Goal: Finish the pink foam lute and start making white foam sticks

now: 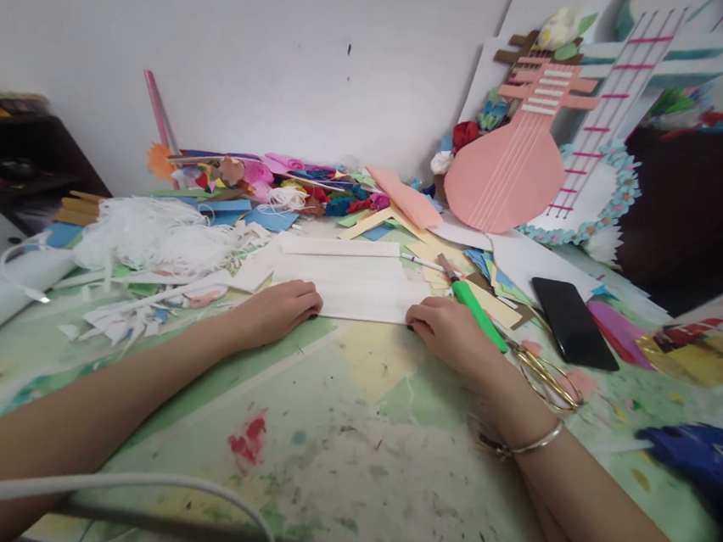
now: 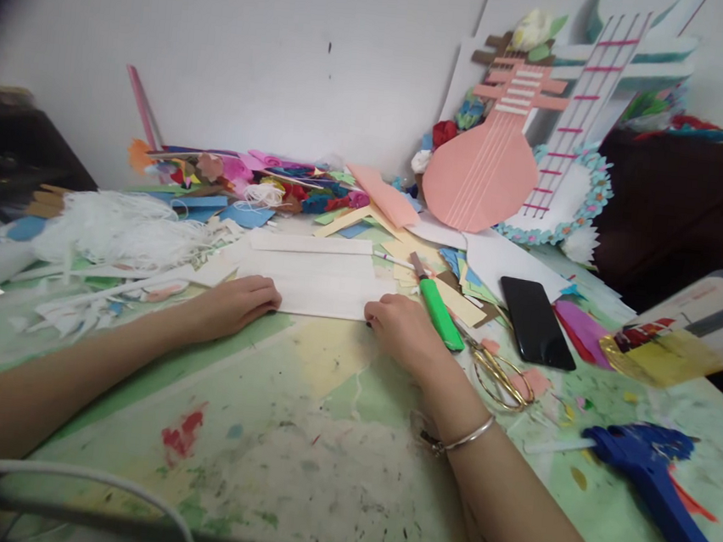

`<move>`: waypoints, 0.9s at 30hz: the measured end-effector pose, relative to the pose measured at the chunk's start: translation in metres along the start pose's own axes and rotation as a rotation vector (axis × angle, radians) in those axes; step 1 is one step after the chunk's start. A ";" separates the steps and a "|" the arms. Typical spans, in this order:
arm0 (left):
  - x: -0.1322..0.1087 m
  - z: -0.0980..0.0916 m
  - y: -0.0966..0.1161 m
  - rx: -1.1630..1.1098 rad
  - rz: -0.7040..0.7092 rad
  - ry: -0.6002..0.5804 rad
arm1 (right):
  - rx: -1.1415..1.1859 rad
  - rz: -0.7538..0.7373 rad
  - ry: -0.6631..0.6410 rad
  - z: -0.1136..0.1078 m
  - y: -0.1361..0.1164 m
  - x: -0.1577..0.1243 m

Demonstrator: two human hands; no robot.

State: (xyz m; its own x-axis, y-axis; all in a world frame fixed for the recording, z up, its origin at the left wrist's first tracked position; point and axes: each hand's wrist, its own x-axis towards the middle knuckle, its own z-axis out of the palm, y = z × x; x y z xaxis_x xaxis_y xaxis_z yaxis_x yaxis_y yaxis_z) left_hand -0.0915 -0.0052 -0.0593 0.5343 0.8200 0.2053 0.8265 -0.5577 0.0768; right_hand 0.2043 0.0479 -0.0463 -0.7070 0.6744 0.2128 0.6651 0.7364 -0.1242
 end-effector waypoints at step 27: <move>0.005 -0.003 0.007 0.279 -0.388 -0.169 | 0.062 0.243 0.025 0.018 0.011 0.010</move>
State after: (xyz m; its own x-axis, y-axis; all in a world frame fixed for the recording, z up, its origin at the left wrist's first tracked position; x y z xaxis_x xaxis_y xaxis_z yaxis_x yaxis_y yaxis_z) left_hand -0.0831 -0.0052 -0.0552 0.1803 0.9823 0.0510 0.9735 -0.1708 -0.1524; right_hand 0.2005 0.0634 -0.0628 -0.5213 0.8311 0.1937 0.7982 0.5551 -0.2339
